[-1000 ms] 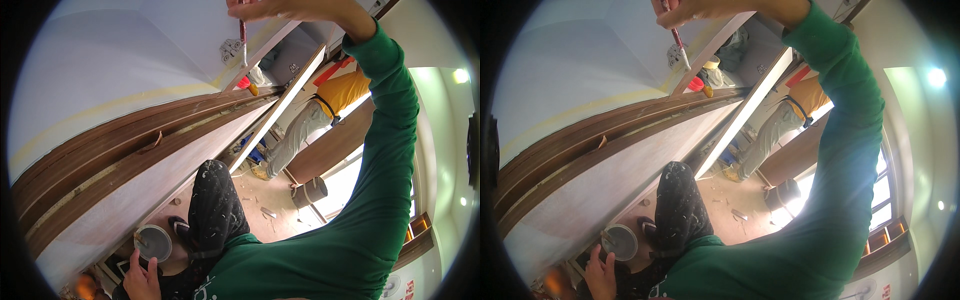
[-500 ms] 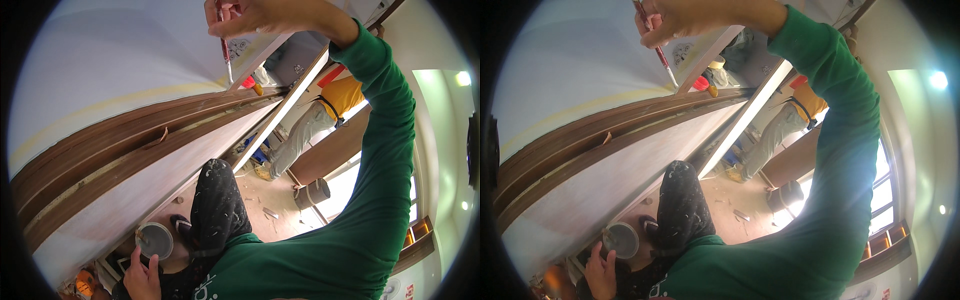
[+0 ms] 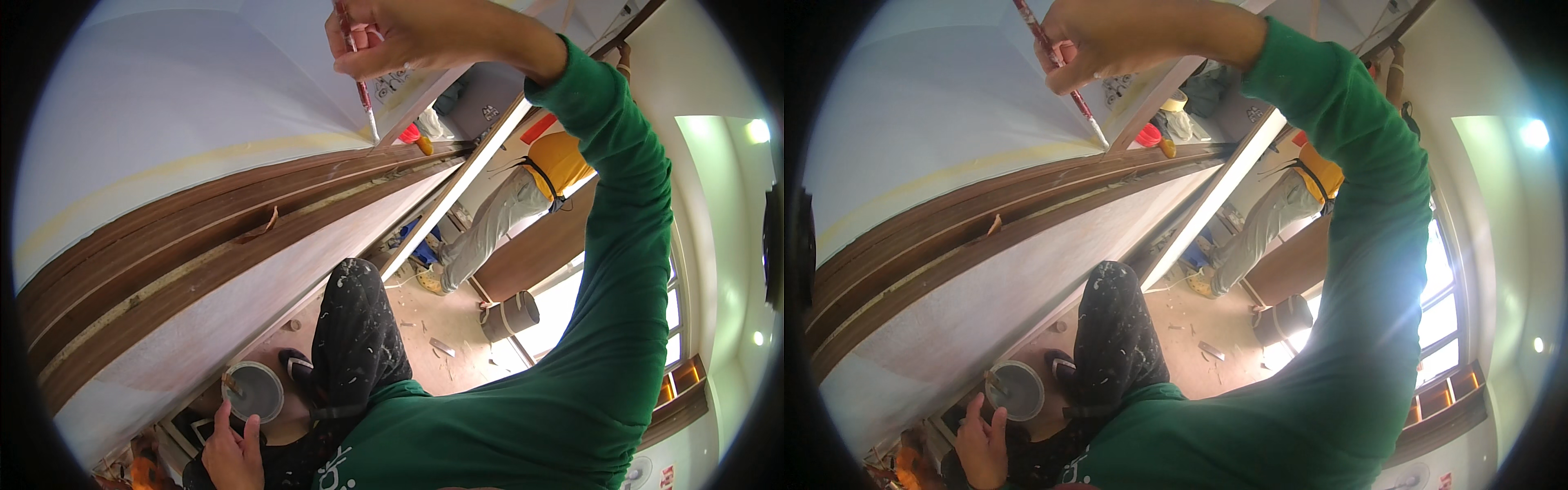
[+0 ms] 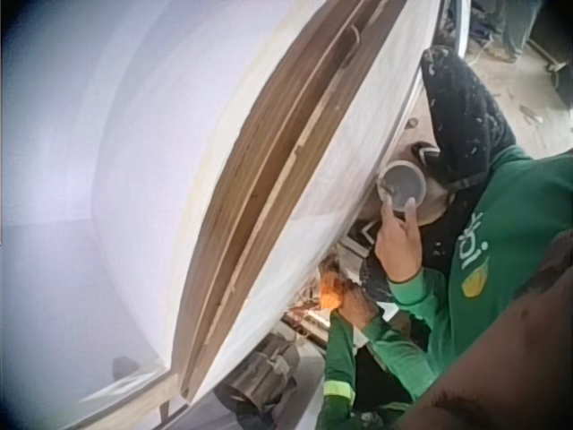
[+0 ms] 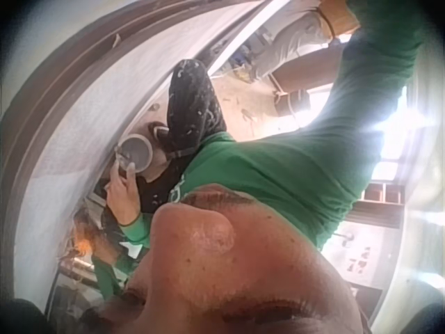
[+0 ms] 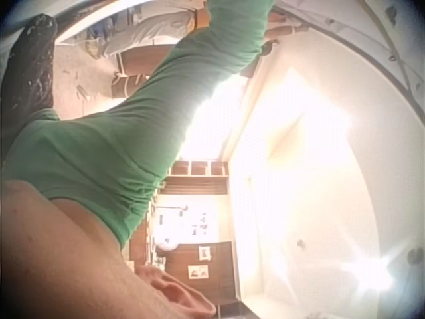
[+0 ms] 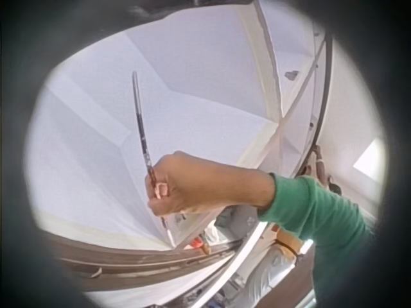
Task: The person paints the edges of a wooden ceiling structure using a small brush and a container of white paint. They repeatedly dip the brush into the paint and apply it to the trim while another worker is visible in the background.
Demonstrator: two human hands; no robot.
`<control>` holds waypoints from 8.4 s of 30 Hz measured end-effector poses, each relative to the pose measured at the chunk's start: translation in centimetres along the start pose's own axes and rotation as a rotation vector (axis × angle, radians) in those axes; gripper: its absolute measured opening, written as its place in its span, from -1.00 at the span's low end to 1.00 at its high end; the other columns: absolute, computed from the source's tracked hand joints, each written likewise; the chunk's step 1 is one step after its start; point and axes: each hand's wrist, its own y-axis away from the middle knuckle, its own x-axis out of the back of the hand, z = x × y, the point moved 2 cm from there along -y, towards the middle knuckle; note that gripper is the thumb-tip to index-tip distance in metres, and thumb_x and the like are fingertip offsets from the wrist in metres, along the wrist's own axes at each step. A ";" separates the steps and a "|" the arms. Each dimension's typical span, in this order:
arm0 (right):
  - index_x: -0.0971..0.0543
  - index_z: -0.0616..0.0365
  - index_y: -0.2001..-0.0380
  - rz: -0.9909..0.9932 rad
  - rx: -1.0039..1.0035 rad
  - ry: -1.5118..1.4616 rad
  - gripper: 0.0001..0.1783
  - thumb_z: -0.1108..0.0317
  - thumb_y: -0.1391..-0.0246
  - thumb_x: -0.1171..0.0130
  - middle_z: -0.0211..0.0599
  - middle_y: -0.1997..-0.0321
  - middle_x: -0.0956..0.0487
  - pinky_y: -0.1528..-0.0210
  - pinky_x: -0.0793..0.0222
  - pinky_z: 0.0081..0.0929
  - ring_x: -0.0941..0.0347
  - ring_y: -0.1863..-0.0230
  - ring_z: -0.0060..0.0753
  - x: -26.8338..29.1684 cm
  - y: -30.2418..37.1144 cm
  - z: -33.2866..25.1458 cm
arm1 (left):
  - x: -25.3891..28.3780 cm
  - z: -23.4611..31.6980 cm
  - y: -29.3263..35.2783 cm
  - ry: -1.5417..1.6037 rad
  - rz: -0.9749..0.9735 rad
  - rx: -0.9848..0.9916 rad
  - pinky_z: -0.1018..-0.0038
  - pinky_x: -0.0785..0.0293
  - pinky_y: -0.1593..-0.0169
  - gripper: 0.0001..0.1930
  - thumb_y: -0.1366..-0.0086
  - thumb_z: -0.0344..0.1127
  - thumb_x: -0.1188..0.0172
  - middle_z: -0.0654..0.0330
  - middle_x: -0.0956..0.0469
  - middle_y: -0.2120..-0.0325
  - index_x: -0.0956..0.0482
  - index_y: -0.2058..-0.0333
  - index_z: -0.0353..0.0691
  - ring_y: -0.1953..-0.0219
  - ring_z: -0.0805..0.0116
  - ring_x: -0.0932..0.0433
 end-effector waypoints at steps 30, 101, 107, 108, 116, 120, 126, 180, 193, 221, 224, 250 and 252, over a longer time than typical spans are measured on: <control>-0.65 0.31 0.43 0.077 -0.167 0.241 -0.81 0.37 -0.15 -0.31 -0.41 0.59 -0.53 0.46 -0.32 -0.52 -0.36 0.55 -0.60 6.6 3.6 -1.6 | -0.5 -0.8 -0.3 0.000 0.049 -0.086 0.02 -0.48 0.23 -0.44 -0.51 0.11 -0.16 -0.10 -0.66 0.40 -0.53 -0.29 -0.13 0.38 -0.17 -0.62; -0.67 0.20 0.17 -0.277 0.700 -0.511 -0.76 0.28 -0.21 -0.21 0.16 0.14 -0.66 -0.03 -0.45 0.14 -0.57 0.05 0.27 -65.2 -8.8 -22.6 | -21.7 5.6 -8.0 -0.325 0.015 -0.479 0.12 -0.56 0.35 -0.88 -0.08 -0.29 -0.31 0.15 -0.73 0.50 -0.79 0.45 -0.12 0.38 0.12 -0.74; -0.71 0.24 0.28 -0.250 0.658 -0.541 -0.77 0.27 -0.17 -0.26 0.16 0.31 -0.64 0.09 -0.45 0.17 -0.56 0.17 0.33 -66.4 -8.9 -22.7 | -21.9 4.7 -9.5 0.135 -0.241 -0.720 0.12 -0.55 0.40 -0.84 -0.09 -0.24 -0.33 0.16 -0.74 0.47 -0.81 0.43 -0.14 0.38 0.12 -0.74; -0.72 0.23 0.25 -0.195 0.693 -0.583 -0.76 0.27 -0.18 -0.26 0.14 0.31 -0.64 0.10 -0.45 0.15 -0.57 0.17 0.30 -65.8 -8.8 -22.6 | -21.3 4.5 -9.5 -0.031 -0.187 -0.650 0.12 -0.55 0.40 -0.84 -0.09 -0.23 -0.34 0.15 -0.74 0.47 -0.81 0.43 -0.14 0.37 0.11 -0.74; -0.70 0.18 0.03 -0.253 0.665 -0.688 -0.68 0.24 -0.28 -0.19 0.07 0.18 -0.65 -0.02 -0.44 -0.01 -0.54 0.06 0.21 -57.6 -7.3 -16.4 | -16.5 7.1 -4.9 -0.354 -0.103 -0.411 0.17 -0.60 0.29 -0.84 -0.18 -0.24 -0.30 0.14 -0.76 0.39 -0.81 0.37 -0.12 0.27 0.13 -0.75; -0.70 0.19 -0.01 -0.193 0.626 -0.841 -0.66 0.24 -0.28 -0.23 -0.06 0.22 -0.66 -0.01 -0.44 -0.10 -0.54 0.11 0.07 -54.7 -5.4 -12.2 | -16.9 7.4 -4.4 -0.382 -0.238 -0.359 0.25 -0.60 0.30 -0.86 -0.24 -0.31 -0.25 0.15 -0.73 0.40 -0.79 0.35 -0.11 0.26 0.13 -0.75; -0.70 0.13 -0.08 -0.252 0.607 -0.852 -0.66 0.36 -0.26 -0.24 -0.15 0.22 -0.68 0.05 -0.47 -0.19 -0.57 0.16 -0.04 -52.6 -2.8 -10.3 | -18.0 6.9 -3.5 -0.373 -0.376 -0.345 0.24 -0.59 0.31 -0.83 -0.28 -0.30 -0.23 0.10 -0.72 0.36 -0.76 0.28 -0.22 0.28 0.15 -0.75; -0.65 0.37 0.05 -0.089 0.104 -1.361 -0.74 0.41 -0.39 -0.09 -0.20 0.25 -0.74 0.21 -0.51 -0.57 -0.64 0.26 -0.49 -51.8 3.1 -8.3 | -19.2 4.9 -4.7 -0.579 -0.328 -0.334 0.19 -0.60 0.24 -0.80 -0.21 -0.13 -0.36 0.15 -0.77 0.39 -0.82 0.35 -0.09 0.23 0.13 -0.76; -0.60 0.38 -0.09 0.298 0.008 -2.003 -0.53 0.16 -0.37 -0.12 -0.05 0.08 -0.71 0.04 -0.50 -0.41 -0.61 0.13 -0.32 -46.1 15.8 -5.8 | -19.8 3.6 -6.4 -0.611 -0.712 -0.247 0.03 -0.59 -0.02 -0.34 -0.18 0.30 -0.36 -0.09 -0.73 0.18 -0.78 0.13 -0.27 0.07 -0.12 -0.71; -0.59 0.21 0.11 1.229 0.008 -0.875 -0.77 0.25 -0.37 -0.23 -0.39 0.28 -0.49 0.14 -0.33 -0.50 -0.36 0.24 -0.55 -5.1 30.3 4.6 | -17.7 7.9 -17.7 -0.206 -0.413 -0.776 0.11 -0.57 0.16 -0.59 -0.37 0.12 -0.28 0.03 -0.71 0.44 -0.70 0.26 -0.17 0.30 -0.02 -0.70; -0.67 0.28 0.05 0.997 -0.110 -0.477 -0.71 0.26 -0.42 -0.18 -0.32 0.29 -0.57 0.17 -0.37 -0.52 -0.41 0.28 -0.59 1.2 27.3 2.0 | -16.3 8.9 -17.6 -0.118 -0.349 -0.815 0.10 -0.55 0.20 -0.61 -0.37 0.09 -0.28 0.05 -0.70 0.46 -0.70 0.27 -0.16 0.31 -0.02 -0.69; -0.74 0.28 0.19 0.091 -0.049 0.014 -0.77 0.29 -0.33 -0.33 -0.33 0.33 -0.73 0.27 -0.48 -0.55 -0.58 0.33 -0.56 10.3 8.1 -0.6 | -11.0 9.1 -17.9 0.201 -0.168 -0.848 0.08 -0.54 0.23 -0.76 -0.33 -0.25 -0.35 -0.09 -0.65 0.43 -0.65 0.22 -0.35 0.36 -0.13 -0.62; -0.74 0.28 0.20 0.084 -0.067 0.007 -0.78 0.30 -0.33 -0.33 -0.33 0.34 -0.73 0.29 -0.47 -0.55 -0.58 0.35 -0.55 10.2 8.0 -0.3 | -10.9 9.1 -17.8 0.215 -0.169 -0.856 0.08 -0.54 0.23 -0.77 -0.33 -0.26 -0.35 -0.09 -0.65 0.43 -0.65 0.23 -0.35 0.37 -0.13 -0.62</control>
